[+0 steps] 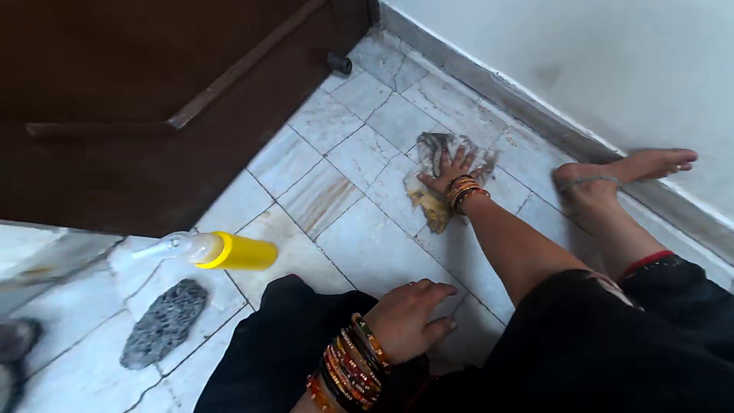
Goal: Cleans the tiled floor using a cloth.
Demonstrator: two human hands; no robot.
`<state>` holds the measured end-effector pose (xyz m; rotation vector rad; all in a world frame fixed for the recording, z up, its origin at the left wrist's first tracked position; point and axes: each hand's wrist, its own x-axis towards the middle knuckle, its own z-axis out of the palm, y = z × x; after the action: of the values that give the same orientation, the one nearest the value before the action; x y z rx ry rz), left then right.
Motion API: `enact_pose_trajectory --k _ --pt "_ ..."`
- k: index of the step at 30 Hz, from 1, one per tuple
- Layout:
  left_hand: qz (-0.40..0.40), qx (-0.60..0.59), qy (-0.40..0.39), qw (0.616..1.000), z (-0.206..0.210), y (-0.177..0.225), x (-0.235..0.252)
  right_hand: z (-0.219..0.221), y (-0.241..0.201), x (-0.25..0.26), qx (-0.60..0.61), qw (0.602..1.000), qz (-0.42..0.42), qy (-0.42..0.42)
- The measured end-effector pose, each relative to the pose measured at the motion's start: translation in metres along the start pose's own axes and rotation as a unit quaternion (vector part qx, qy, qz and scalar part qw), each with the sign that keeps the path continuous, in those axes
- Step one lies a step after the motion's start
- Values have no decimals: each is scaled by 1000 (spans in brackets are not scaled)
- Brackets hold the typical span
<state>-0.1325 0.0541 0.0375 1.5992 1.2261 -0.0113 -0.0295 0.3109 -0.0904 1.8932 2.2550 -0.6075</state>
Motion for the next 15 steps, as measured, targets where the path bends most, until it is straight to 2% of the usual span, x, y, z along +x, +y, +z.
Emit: enact_pose_trajectory --k 5,7,10,15 --pt "-13 14 -7 1000 -2 1 -2 28 -88 -46 -25 984 -167 -50" --pt "-9 26 -22 999 -4 1 -6 46 -110 -74 -29 970 -232 -65" --pt "-14 44 -72 996 -8 0 -10 63 -117 -119 -34 948 -303 -92" --pt "-45 52 -115 991 -5 -3 -7 83 -91 -166 -49 911 -385 -138"
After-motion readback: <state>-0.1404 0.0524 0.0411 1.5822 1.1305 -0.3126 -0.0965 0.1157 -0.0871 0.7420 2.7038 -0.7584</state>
